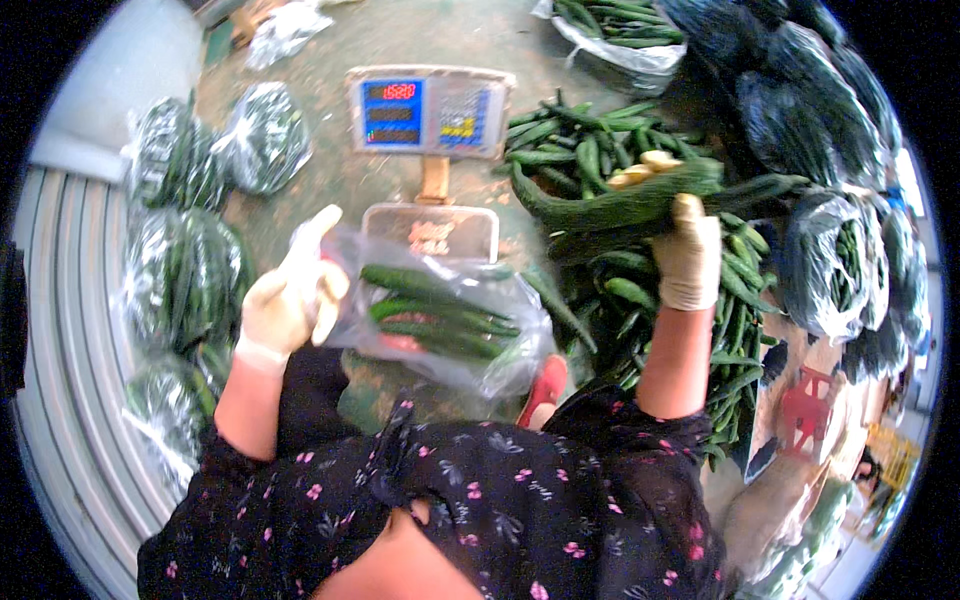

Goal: The person sorts cucumbers by hand from a pile into plastic bags, weighs the filled bags on a scale, ties the bags closed, and moves them onto a stack.

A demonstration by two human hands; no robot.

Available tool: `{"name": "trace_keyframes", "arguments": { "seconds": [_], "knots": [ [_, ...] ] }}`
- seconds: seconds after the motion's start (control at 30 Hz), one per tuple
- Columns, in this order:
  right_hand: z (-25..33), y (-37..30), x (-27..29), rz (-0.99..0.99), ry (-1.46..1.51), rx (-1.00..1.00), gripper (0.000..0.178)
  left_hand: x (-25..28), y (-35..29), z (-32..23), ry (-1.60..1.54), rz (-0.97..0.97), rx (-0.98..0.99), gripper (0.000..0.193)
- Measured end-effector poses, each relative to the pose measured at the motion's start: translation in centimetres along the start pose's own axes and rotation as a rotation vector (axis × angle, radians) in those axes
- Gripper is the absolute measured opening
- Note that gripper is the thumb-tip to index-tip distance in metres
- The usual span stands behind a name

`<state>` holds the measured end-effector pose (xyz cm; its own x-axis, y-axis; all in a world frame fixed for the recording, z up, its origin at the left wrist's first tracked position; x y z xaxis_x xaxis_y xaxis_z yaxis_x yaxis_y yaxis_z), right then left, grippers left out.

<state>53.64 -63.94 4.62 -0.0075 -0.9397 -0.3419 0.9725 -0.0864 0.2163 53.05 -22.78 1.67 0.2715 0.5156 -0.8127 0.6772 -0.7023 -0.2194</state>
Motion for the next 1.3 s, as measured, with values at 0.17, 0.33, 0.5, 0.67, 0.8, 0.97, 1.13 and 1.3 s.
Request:
{"name": "trace_keyframes", "arguments": {
  "seconds": [0.17,0.33,0.5,0.67,0.8,0.97,1.13,1.3],
  "knots": [
    [2.3,-2.7,-4.8,0.211,0.142,0.056,0.067,0.8,-0.4,0.3,-0.085,0.060,-0.008,0.090],
    [-0.3,-6.1,-9.6,0.295,0.061,-0.264,0.068,1.3,-0.3,0.8,-0.121,0.121,0.006,0.089],
    [-6.6,-7.4,-14.0,0.359,0.116,-0.428,0.057,-0.6,-0.4,1.2,-0.119,0.163,0.034,0.092],
    [-19.5,-13.7,-11.0,-0.115,0.532,-0.879,0.039,-0.9,0.2,0.5,-0.038,0.086,-0.043,0.096],
    [-16.1,-14.8,-5.2,0.968,-0.641,-0.887,0.037,-0.3,0.6,1.1,-0.062,0.116,0.048,0.092],
    [-7.7,-6.2,5.2,0.253,-0.480,-0.892,0.028,-1.1,0.9,1.2,-0.077,0.091,0.063,0.092],
    [-8.4,-7.8,17.8,-0.295,-1.873,-0.562,0.052,-1.3,1.8,0.7,0.026,0.029,0.029,0.098],
    [-8.8,-6.5,19.0,-0.184,-1.807,-0.740,0.036,-1.0,2.3,0.4,0.060,-0.027,-0.008,0.100]
  ]
}}
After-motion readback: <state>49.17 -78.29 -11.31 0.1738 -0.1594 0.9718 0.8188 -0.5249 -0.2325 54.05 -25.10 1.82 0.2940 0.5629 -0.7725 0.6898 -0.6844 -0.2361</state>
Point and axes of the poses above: each hand's wrist, its own y-axis towards the middle knuckle, its own x-axis out of the back of the hand, z = x × y, the point moved 1 cm from there along y, towards the middle knuckle, and after that the axes turned 6 degrees about x, right-handed, at the moved point
